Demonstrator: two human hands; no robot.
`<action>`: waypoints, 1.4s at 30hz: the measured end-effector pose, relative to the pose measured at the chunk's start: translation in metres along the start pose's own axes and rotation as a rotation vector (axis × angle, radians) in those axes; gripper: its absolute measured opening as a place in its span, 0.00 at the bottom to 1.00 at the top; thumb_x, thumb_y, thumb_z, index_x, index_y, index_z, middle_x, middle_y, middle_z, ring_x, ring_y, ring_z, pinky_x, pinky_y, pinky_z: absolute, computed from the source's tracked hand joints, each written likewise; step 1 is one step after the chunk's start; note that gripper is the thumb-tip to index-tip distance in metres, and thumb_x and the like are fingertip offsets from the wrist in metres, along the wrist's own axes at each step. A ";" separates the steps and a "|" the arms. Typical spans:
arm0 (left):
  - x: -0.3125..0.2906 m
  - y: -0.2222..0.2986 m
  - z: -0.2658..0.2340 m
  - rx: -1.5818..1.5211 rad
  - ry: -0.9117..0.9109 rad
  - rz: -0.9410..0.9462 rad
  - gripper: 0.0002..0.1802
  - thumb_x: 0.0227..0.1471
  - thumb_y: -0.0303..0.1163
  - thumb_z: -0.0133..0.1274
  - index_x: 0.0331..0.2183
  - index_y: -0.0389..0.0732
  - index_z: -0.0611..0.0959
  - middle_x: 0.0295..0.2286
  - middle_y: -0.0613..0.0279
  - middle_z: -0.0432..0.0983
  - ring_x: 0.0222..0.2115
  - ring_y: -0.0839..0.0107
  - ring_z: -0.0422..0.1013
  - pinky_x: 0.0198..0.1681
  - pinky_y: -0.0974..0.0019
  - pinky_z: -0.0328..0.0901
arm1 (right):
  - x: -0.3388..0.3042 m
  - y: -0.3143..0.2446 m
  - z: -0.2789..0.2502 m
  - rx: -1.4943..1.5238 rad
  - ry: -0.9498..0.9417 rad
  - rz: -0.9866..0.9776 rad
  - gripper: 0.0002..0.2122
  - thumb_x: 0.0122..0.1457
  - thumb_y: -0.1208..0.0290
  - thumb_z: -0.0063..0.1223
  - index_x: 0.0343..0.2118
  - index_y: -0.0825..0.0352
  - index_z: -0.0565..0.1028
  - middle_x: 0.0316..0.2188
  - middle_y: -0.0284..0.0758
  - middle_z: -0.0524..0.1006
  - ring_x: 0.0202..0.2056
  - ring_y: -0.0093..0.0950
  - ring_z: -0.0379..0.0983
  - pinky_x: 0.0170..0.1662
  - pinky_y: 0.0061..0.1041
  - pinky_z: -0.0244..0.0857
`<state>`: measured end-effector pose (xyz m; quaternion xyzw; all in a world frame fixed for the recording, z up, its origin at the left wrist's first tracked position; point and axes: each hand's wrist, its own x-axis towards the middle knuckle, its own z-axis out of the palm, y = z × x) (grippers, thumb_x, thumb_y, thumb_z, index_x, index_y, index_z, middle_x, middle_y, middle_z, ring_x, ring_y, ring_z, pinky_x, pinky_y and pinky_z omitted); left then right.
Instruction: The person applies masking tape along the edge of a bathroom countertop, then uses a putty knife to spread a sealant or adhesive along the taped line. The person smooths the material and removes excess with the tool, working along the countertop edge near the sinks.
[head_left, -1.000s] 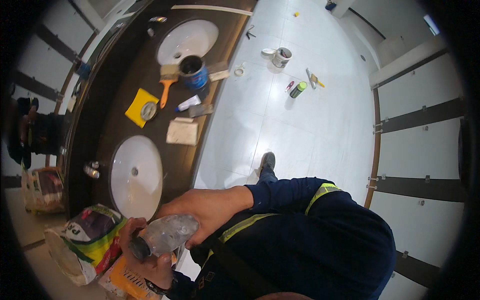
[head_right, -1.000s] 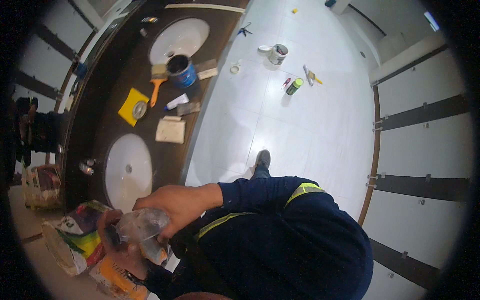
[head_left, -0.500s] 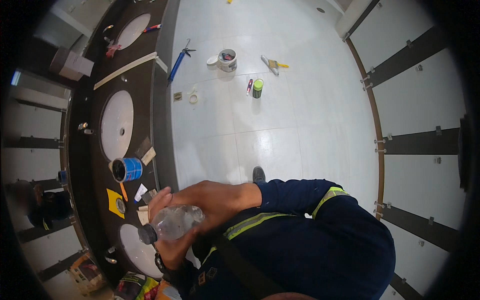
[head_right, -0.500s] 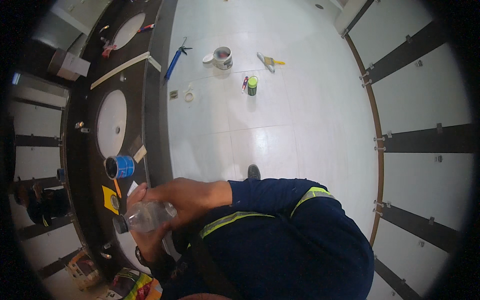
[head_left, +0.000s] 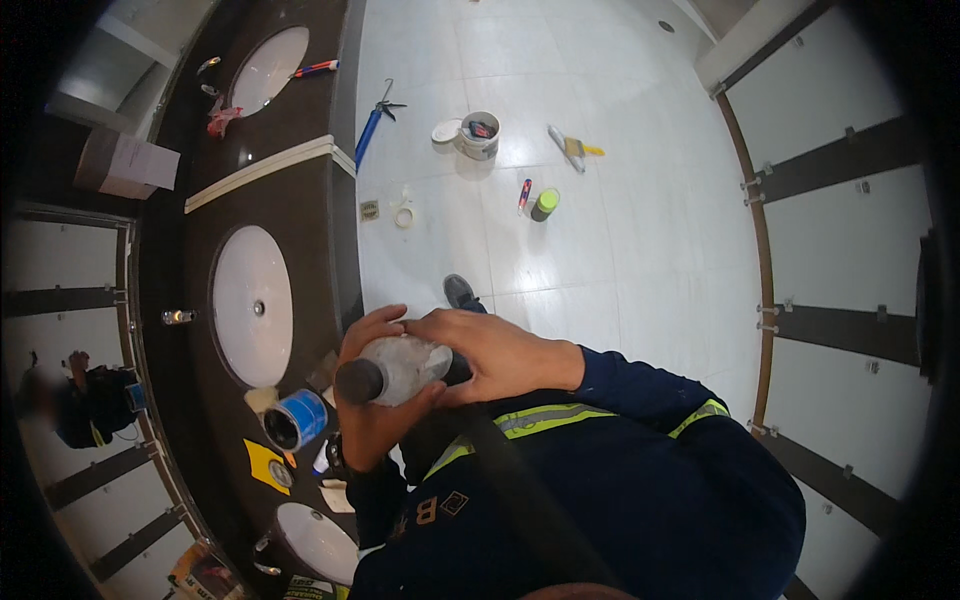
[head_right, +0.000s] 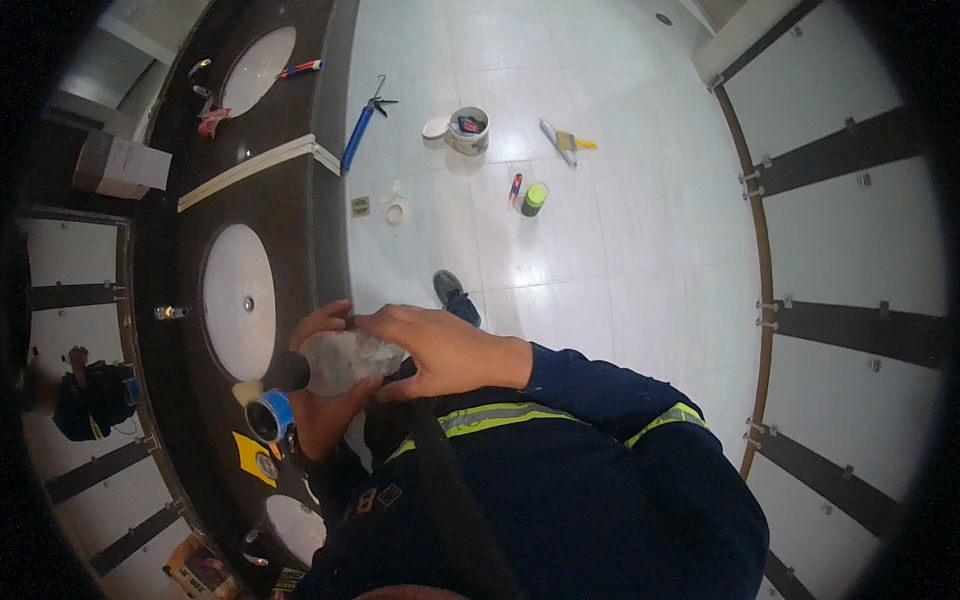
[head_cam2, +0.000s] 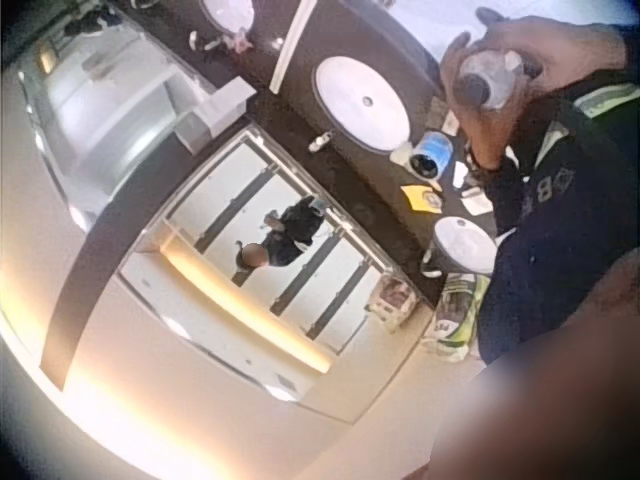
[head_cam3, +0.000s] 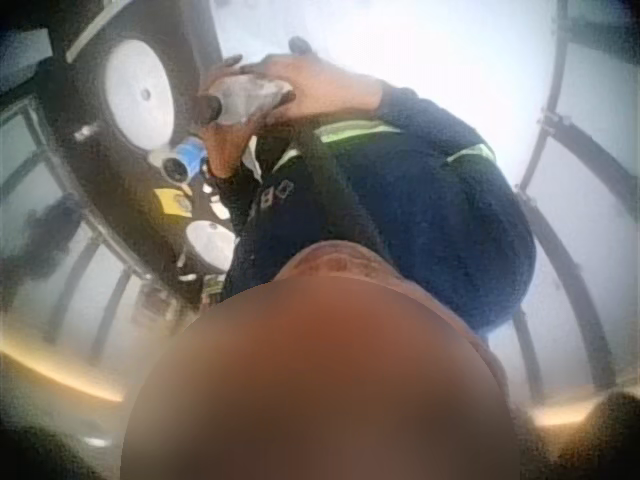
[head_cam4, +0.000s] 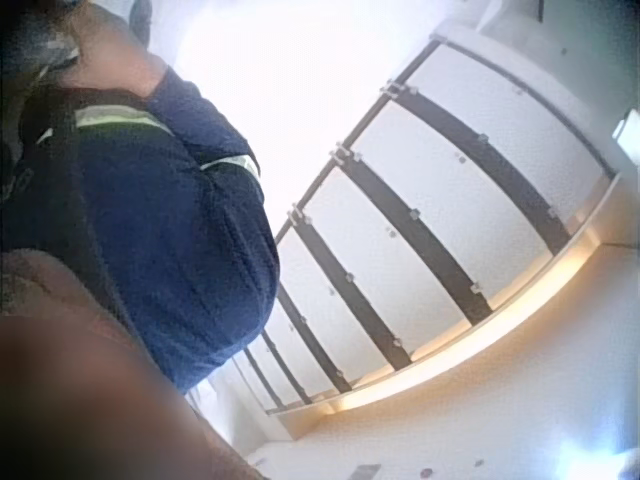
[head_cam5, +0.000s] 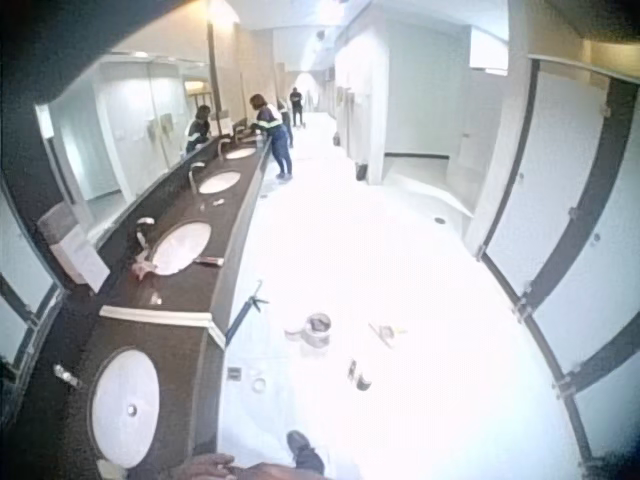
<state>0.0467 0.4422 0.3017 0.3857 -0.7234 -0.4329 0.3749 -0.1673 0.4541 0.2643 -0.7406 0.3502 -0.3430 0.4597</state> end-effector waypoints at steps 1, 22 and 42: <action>0.020 -0.005 -0.008 0.006 0.007 -0.008 0.40 0.32 0.27 0.74 0.50 0.42 0.75 0.53 0.47 0.72 0.53 0.54 0.71 0.57 0.53 0.65 | 0.016 0.005 -0.011 -0.029 0.014 0.008 0.35 0.53 0.58 0.67 0.61 0.68 0.66 0.49 0.47 0.74 0.49 0.47 0.73 0.52 0.40 0.67; 0.429 -0.306 -0.070 0.414 -0.231 -0.021 0.34 0.37 0.25 0.72 0.49 0.41 0.76 0.53 0.53 0.74 0.54 0.59 0.71 0.58 0.57 0.65 | 0.138 0.339 -0.151 -0.150 -0.189 0.693 0.28 0.55 0.56 0.62 0.55 0.65 0.73 0.40 0.49 0.78 0.43 0.49 0.76 0.50 0.42 0.70; 0.516 -0.443 -0.087 0.933 -0.699 -0.084 0.30 0.47 0.47 0.59 0.49 0.41 0.77 0.53 0.52 0.73 0.58 0.47 0.64 0.59 0.41 0.57 | 0.111 0.741 -0.257 -0.277 -0.009 1.005 0.20 0.55 0.61 0.61 0.49 0.64 0.76 0.37 0.43 0.81 0.42 0.42 0.79 0.46 0.42 0.72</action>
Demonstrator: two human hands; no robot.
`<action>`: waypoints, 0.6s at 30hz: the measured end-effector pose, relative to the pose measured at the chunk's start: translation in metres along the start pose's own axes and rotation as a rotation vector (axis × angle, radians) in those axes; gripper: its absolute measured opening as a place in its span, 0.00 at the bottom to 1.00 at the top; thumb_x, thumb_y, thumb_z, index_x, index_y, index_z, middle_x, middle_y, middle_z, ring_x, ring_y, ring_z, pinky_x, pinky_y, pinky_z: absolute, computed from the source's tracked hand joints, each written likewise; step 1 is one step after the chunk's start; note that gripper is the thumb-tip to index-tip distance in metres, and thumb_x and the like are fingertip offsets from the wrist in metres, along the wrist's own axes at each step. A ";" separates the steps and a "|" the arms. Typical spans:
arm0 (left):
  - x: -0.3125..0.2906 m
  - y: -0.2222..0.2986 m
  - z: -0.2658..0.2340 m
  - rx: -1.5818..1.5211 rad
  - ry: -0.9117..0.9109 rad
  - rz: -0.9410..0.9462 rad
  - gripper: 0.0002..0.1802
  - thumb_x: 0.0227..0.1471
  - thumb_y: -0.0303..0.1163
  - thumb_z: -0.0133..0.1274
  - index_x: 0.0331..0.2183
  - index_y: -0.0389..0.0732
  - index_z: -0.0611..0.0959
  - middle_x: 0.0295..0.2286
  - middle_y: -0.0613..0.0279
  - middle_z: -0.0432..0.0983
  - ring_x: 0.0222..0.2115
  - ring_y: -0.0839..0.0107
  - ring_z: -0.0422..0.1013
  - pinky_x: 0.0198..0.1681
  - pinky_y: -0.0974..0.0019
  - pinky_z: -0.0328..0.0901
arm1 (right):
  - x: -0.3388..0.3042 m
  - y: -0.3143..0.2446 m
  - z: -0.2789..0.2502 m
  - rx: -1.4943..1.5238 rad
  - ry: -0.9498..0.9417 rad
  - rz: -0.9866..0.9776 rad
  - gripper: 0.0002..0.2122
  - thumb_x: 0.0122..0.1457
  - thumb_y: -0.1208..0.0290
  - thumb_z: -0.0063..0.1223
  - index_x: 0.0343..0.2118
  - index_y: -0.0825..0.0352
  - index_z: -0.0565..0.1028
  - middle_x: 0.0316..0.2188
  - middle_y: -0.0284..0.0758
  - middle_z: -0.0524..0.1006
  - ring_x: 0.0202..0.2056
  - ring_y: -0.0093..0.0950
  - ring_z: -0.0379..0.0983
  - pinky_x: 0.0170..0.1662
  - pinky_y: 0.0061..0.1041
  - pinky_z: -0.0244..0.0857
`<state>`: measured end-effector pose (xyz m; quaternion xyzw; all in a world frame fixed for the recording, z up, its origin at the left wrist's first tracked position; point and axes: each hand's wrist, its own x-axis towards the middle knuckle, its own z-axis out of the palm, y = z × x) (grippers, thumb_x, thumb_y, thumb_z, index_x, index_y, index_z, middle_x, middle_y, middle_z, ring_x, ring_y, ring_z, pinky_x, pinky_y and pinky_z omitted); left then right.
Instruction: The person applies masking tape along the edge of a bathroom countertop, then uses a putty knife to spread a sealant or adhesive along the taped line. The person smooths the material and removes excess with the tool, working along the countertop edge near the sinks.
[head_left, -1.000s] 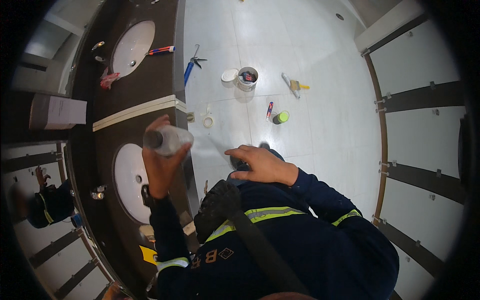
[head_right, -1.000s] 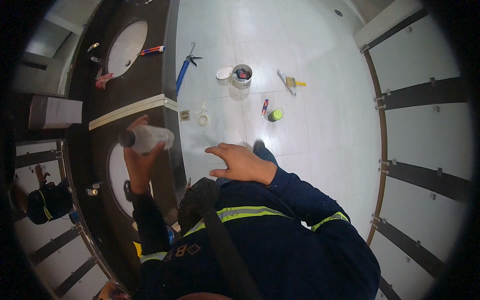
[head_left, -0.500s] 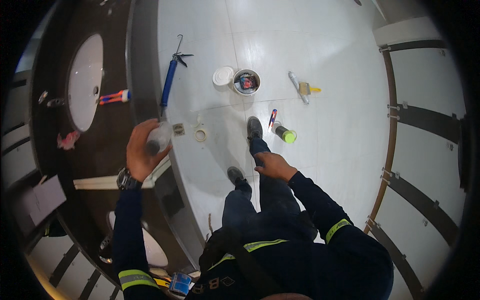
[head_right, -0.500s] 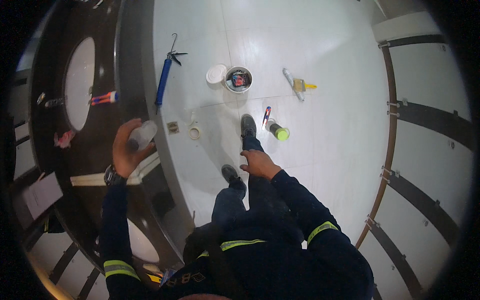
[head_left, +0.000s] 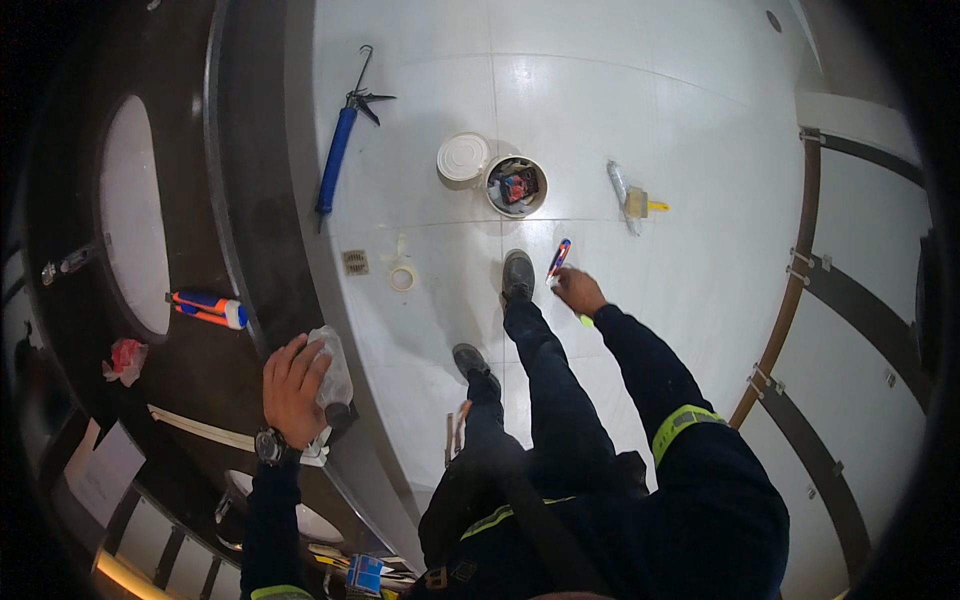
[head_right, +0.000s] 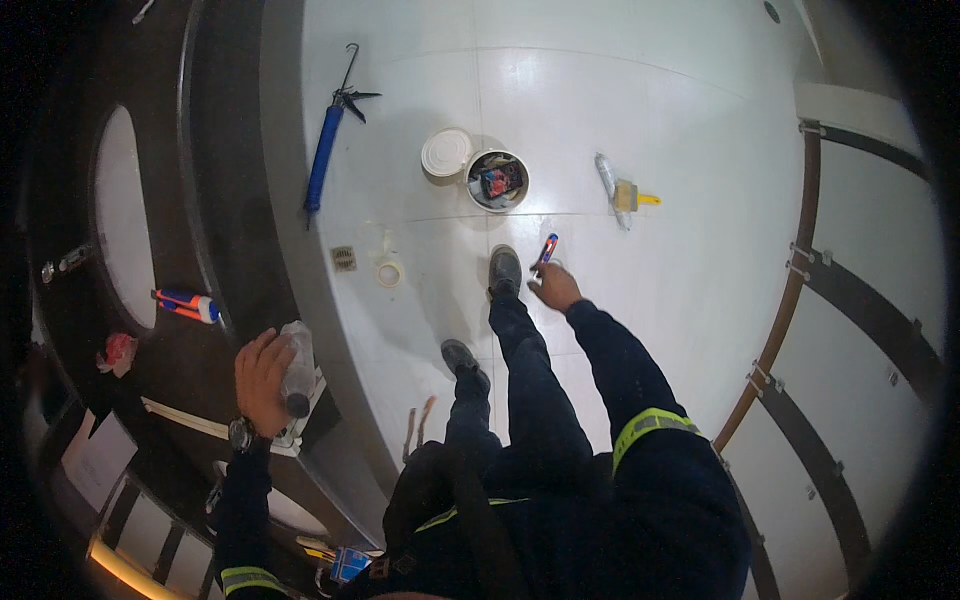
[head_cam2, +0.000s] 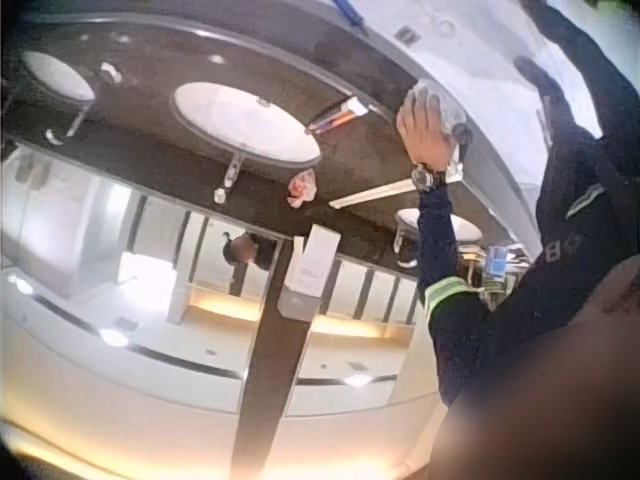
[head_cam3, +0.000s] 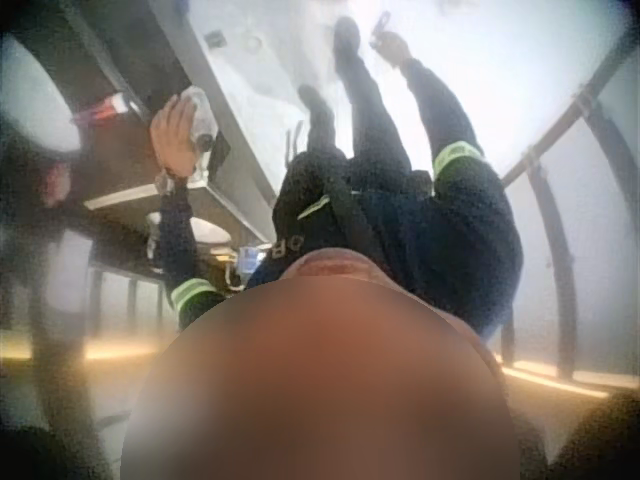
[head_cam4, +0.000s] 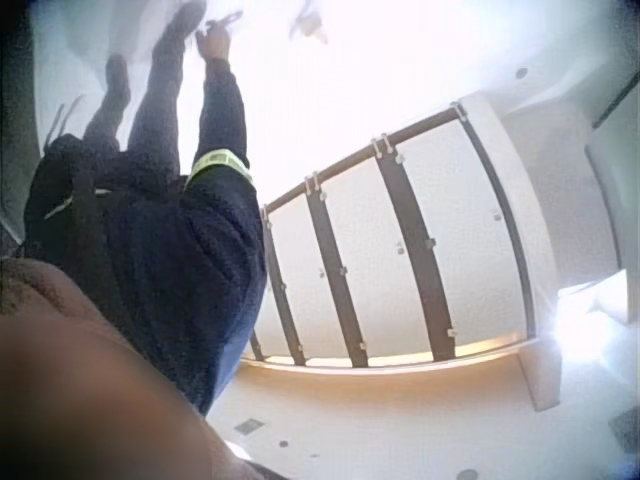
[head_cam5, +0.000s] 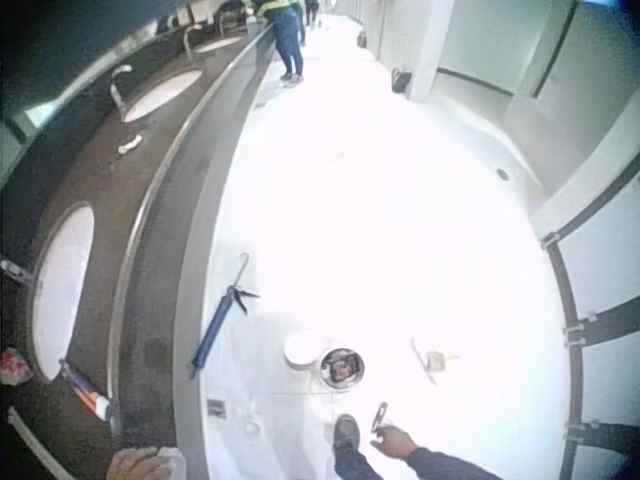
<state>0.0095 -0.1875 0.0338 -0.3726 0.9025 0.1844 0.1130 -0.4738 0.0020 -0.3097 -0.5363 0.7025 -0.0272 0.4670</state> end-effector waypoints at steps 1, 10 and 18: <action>-0.002 0.000 0.000 0.013 -0.017 -0.012 0.30 0.54 0.55 0.52 0.49 0.41 0.77 0.54 0.51 0.72 0.58 0.46 0.65 0.58 0.41 0.58 | 0.030 -0.001 -0.004 0.000 0.019 0.011 0.20 0.55 0.61 0.61 0.50 0.63 0.75 0.38 0.43 0.81 0.42 0.43 0.78 0.47 0.42 0.72; 0.002 0.008 -0.003 0.092 -0.042 -0.097 0.23 0.42 0.36 0.60 0.44 0.45 0.80 0.54 0.56 0.74 0.57 0.53 0.68 0.58 0.47 0.58 | 0.229 -0.060 0.020 -0.229 -0.068 -0.008 0.21 0.56 0.68 0.48 0.55 0.62 0.71 0.39 0.52 0.81 0.41 0.48 0.80 0.44 0.49 0.73; -0.006 0.006 -0.001 0.169 -0.061 -0.053 0.17 0.60 0.47 0.50 0.44 0.48 0.80 0.53 0.58 0.76 0.55 0.54 0.70 0.57 0.49 0.59 | 0.272 -0.040 0.054 -0.293 -0.006 0.028 0.19 0.56 0.68 0.46 0.52 0.63 0.73 0.38 0.52 0.81 0.40 0.49 0.81 0.44 0.48 0.74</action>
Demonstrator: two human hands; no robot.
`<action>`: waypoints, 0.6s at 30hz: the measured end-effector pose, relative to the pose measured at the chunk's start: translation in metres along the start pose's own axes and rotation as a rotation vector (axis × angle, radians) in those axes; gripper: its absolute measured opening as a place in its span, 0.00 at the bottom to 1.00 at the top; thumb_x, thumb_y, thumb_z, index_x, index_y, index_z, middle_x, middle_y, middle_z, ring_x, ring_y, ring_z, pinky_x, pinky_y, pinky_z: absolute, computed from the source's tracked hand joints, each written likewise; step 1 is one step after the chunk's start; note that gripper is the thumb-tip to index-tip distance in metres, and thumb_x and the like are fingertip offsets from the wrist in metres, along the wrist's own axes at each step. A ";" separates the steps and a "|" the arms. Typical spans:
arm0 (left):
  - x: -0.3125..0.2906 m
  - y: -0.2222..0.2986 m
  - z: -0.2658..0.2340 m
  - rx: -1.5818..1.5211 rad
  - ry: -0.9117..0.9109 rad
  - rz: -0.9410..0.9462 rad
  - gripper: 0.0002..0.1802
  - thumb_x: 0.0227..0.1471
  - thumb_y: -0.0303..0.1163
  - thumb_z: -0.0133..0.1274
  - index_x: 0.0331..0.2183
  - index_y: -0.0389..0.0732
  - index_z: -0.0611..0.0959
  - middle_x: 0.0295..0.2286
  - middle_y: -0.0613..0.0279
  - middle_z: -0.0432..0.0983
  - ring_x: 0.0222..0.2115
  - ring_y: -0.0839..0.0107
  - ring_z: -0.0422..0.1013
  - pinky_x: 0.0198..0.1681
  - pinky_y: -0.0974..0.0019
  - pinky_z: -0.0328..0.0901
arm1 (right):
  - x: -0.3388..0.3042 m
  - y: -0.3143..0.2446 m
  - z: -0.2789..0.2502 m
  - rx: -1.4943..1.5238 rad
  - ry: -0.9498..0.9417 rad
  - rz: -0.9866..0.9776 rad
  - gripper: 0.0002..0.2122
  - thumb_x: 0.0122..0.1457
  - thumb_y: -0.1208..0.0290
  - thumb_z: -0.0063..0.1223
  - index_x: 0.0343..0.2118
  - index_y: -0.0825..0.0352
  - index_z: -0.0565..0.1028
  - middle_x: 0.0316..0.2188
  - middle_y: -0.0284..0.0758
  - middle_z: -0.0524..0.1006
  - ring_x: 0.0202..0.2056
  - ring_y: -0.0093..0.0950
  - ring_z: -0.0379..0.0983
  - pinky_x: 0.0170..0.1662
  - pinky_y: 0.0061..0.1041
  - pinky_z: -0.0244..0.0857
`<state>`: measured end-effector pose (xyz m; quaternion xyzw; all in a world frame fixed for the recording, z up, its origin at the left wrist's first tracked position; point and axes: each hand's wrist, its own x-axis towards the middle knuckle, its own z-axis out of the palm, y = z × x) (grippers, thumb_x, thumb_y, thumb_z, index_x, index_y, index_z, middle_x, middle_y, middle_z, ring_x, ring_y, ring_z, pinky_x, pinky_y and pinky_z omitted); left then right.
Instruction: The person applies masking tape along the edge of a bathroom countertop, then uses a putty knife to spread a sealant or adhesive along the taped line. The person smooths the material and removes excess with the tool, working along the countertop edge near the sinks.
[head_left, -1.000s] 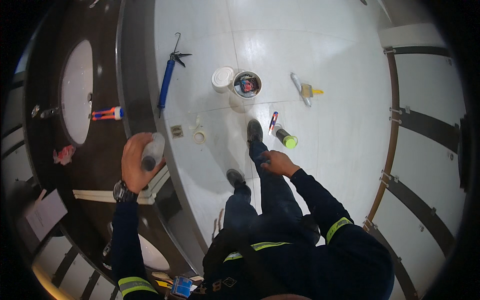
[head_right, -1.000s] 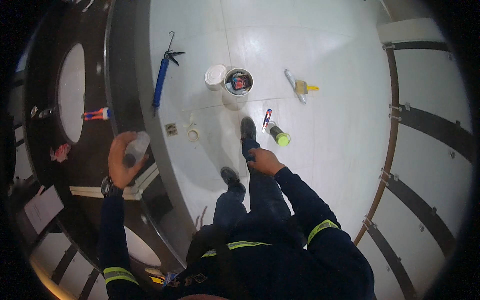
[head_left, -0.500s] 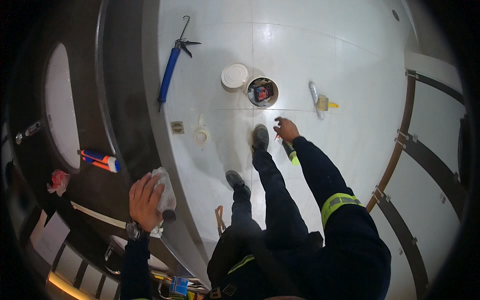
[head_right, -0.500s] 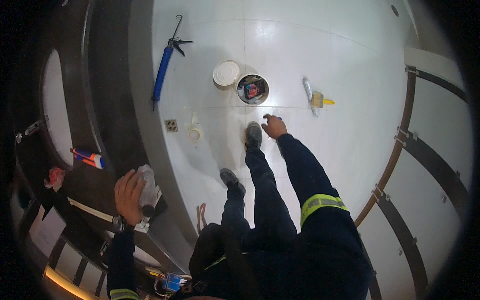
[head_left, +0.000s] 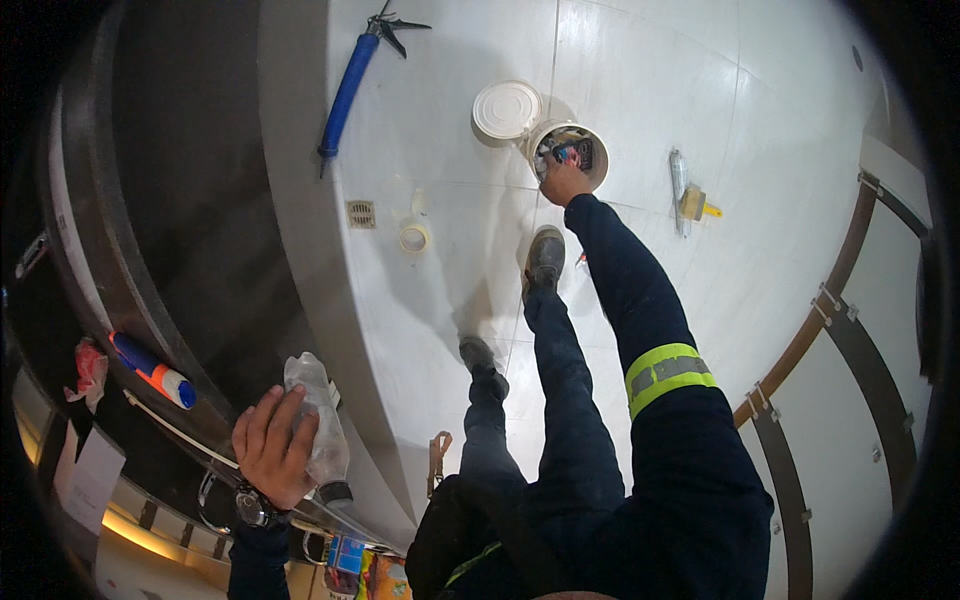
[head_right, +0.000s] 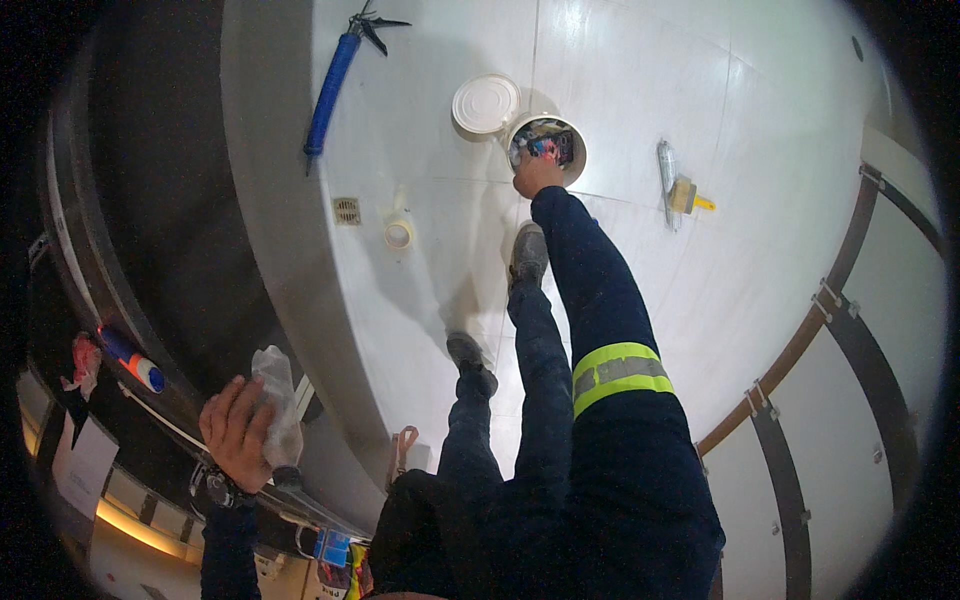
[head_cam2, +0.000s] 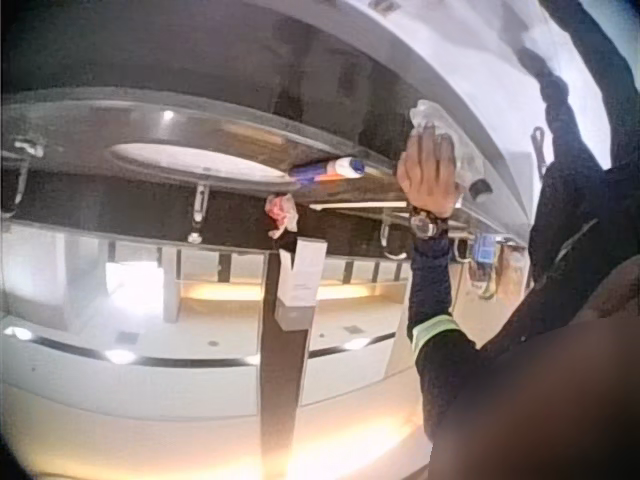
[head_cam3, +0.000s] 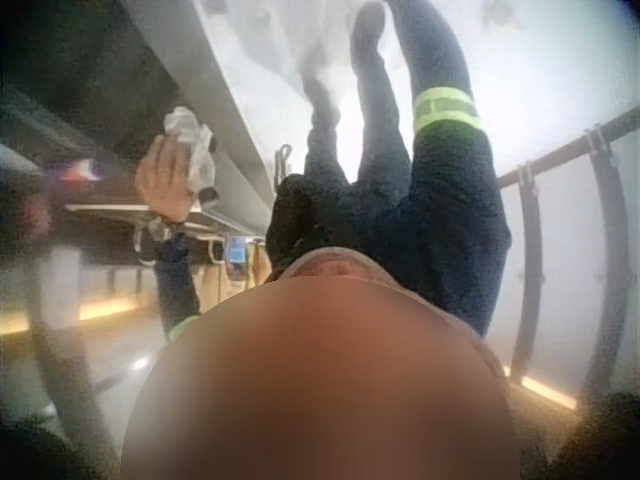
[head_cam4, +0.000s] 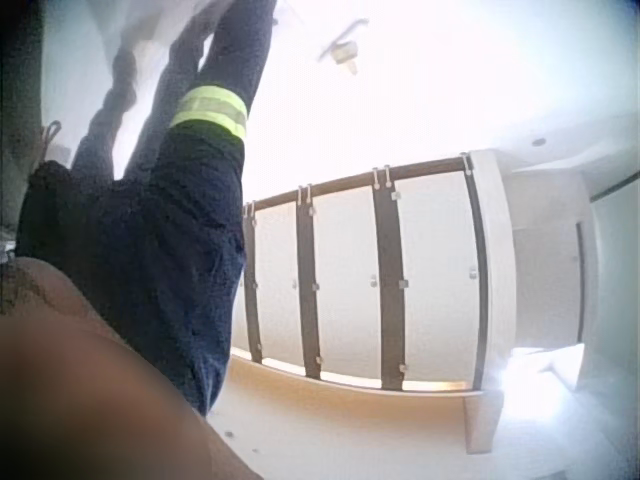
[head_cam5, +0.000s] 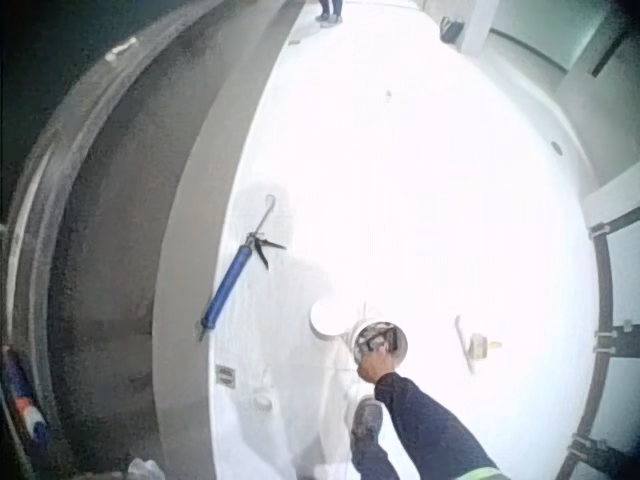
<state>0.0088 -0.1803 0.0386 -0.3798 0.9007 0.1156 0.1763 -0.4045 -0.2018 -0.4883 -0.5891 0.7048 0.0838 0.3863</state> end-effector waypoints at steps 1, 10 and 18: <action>0.001 0.000 -0.001 0.004 -0.022 -0.006 0.17 0.61 0.48 0.49 0.44 0.48 0.80 0.53 0.58 0.76 0.55 0.54 0.70 0.57 0.49 0.59 | -0.003 0.009 -0.001 -0.040 0.031 -0.028 0.17 0.57 0.69 0.47 0.50 0.63 0.74 0.35 0.50 0.82 0.37 0.48 0.81 0.42 0.48 0.75; -0.003 -0.002 0.005 0.019 0.023 0.010 0.22 0.65 0.55 0.43 0.48 0.49 0.77 0.52 0.57 0.77 0.55 0.55 0.70 0.55 0.49 0.60 | -0.039 0.052 -0.037 -0.146 0.146 -0.190 0.13 0.60 0.70 0.44 0.46 0.61 0.76 0.30 0.47 0.82 0.31 0.45 0.82 0.35 0.45 0.76; -0.004 -0.003 0.007 0.019 0.019 0.006 0.22 0.66 0.54 0.42 0.48 0.49 0.77 0.52 0.57 0.77 0.55 0.55 0.70 0.56 0.50 0.58 | -0.052 0.064 -0.053 -0.113 0.121 -0.101 0.14 0.59 0.70 0.45 0.46 0.61 0.77 0.29 0.46 0.82 0.33 0.45 0.81 0.36 0.44 0.75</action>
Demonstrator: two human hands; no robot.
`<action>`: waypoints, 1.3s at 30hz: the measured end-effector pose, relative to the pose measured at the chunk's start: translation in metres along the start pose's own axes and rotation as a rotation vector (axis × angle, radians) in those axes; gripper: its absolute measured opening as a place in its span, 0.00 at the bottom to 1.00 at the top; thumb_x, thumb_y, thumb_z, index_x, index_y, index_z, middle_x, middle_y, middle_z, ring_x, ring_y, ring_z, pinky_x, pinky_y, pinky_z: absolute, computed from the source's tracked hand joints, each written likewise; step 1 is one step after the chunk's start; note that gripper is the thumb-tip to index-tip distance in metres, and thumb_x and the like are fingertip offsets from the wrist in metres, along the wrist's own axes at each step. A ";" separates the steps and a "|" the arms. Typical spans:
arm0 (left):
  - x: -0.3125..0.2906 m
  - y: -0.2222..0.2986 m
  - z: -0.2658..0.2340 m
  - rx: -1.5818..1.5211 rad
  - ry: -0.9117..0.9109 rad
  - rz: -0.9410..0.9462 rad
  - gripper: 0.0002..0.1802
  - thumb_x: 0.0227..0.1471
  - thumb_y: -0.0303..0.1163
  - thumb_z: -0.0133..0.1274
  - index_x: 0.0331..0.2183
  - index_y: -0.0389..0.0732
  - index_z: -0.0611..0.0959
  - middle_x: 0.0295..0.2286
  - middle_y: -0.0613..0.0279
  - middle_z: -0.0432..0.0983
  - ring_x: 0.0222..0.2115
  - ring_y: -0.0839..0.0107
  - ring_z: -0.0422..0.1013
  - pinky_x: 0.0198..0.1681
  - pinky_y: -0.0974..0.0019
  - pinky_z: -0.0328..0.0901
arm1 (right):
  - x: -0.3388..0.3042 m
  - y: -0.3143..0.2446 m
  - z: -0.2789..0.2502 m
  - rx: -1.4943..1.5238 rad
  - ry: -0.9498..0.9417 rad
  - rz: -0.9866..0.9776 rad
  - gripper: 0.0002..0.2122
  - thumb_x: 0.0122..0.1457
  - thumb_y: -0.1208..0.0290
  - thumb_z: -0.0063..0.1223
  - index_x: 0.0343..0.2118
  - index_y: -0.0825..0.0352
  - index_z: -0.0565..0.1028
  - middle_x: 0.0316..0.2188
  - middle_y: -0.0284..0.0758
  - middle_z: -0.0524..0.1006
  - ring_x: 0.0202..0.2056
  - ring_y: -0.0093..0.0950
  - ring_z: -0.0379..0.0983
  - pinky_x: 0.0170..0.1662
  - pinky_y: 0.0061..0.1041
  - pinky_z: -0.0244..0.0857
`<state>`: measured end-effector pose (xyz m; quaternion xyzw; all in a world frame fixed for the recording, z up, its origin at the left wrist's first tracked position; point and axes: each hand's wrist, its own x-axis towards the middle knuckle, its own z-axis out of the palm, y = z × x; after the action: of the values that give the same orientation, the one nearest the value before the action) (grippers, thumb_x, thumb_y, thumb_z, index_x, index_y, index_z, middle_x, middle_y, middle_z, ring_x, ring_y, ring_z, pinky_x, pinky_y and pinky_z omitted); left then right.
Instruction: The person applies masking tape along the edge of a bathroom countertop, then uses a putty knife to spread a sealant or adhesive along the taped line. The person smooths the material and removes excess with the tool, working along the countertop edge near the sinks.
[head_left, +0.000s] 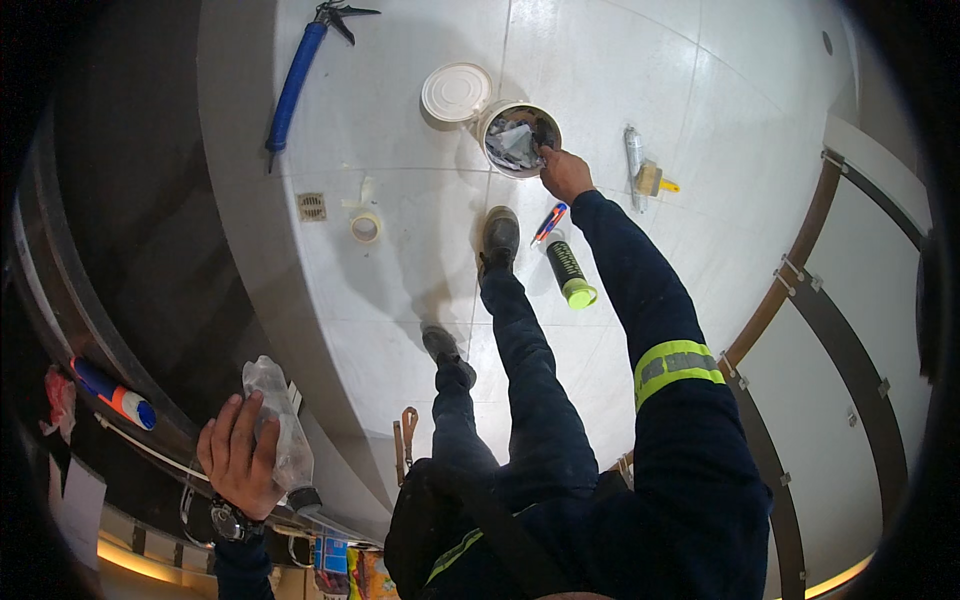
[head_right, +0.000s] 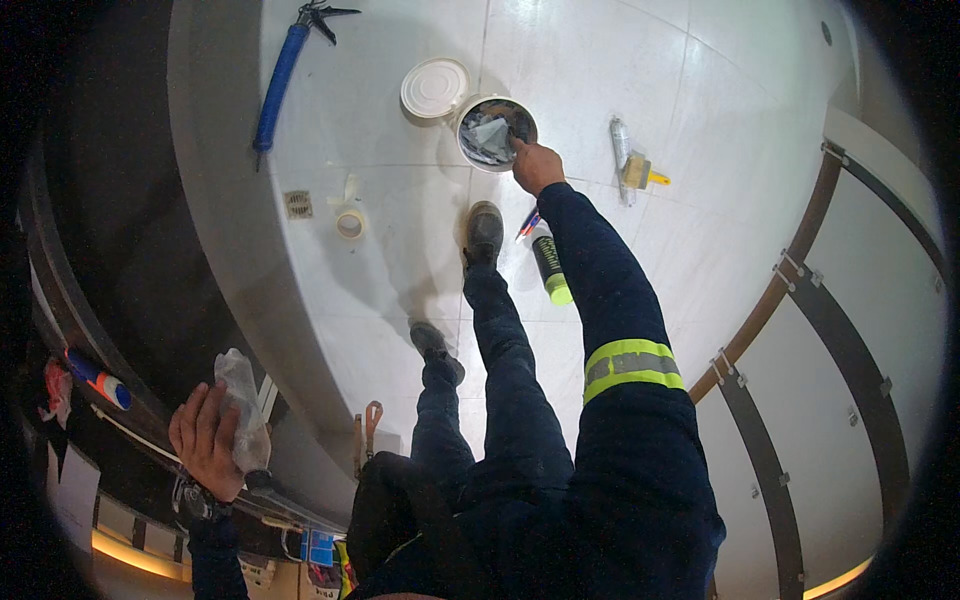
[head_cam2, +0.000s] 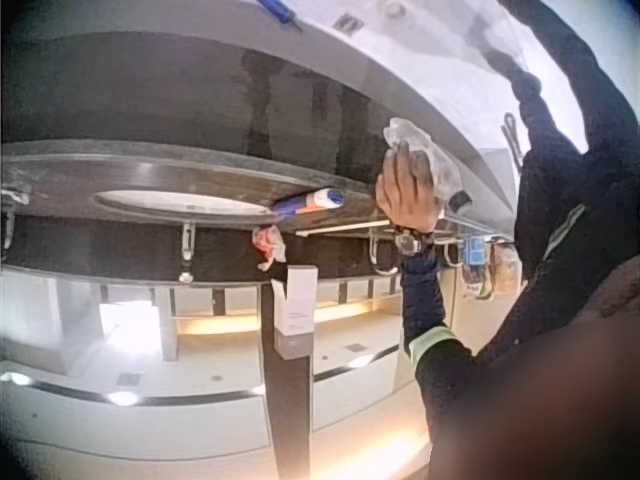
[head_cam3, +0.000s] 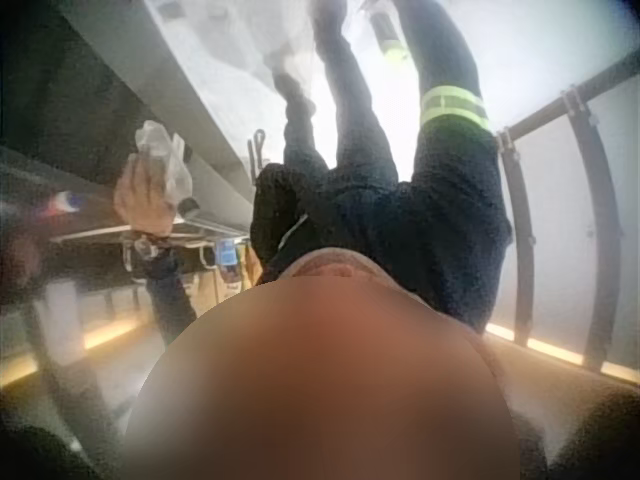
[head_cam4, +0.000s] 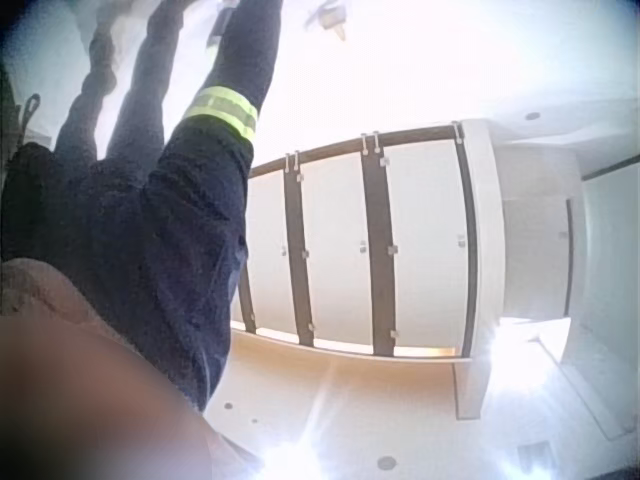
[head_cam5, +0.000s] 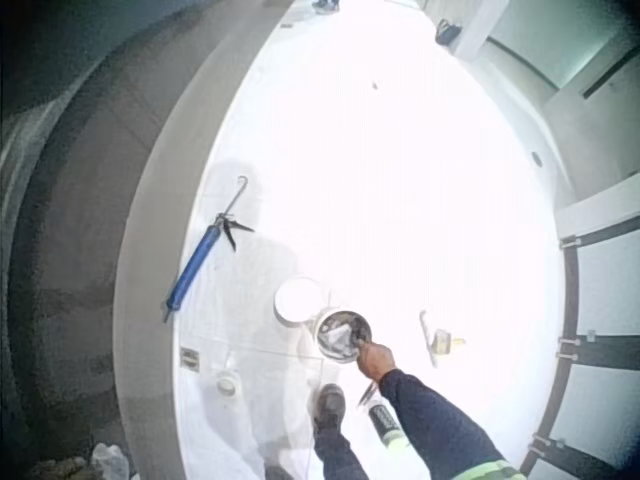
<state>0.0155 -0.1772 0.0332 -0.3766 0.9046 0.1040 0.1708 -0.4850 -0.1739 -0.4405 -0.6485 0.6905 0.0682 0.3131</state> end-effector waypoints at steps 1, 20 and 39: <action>0.001 0.000 -0.001 0.011 -0.007 0.003 0.22 0.66 0.54 0.41 0.48 0.49 0.77 0.52 0.57 0.77 0.55 0.55 0.70 0.56 0.50 0.59 | 0.000 0.001 0.001 0.002 -0.012 0.022 0.14 0.59 0.70 0.45 0.46 0.62 0.77 0.29 0.46 0.82 0.33 0.46 0.81 0.37 0.45 0.75; -0.001 0.000 -0.003 0.016 -0.040 -0.005 0.28 0.54 0.55 0.61 0.50 0.52 0.74 0.54 0.60 0.75 0.56 0.56 0.69 0.57 0.51 0.61 | 0.055 -0.056 0.079 0.541 0.191 0.444 0.40 0.52 0.65 0.51 0.68 0.73 0.50 0.46 0.70 0.73 0.46 0.63 0.73 0.55 0.49 0.67; 0.002 0.003 -0.004 0.034 -0.023 -0.012 0.22 0.67 0.53 0.39 0.46 0.48 0.79 0.51 0.57 0.79 0.54 0.55 0.71 0.55 0.51 0.59 | 0.019 -0.045 0.049 0.586 0.323 0.507 0.11 0.51 0.71 0.57 0.37 0.69 0.77 0.29 0.49 0.79 0.34 0.50 0.78 0.42 0.42 0.71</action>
<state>0.0113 -0.1779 0.0358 -0.3777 0.9020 0.0917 0.1881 -0.4247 -0.1727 -0.4756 -0.3439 0.8586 -0.1590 0.3454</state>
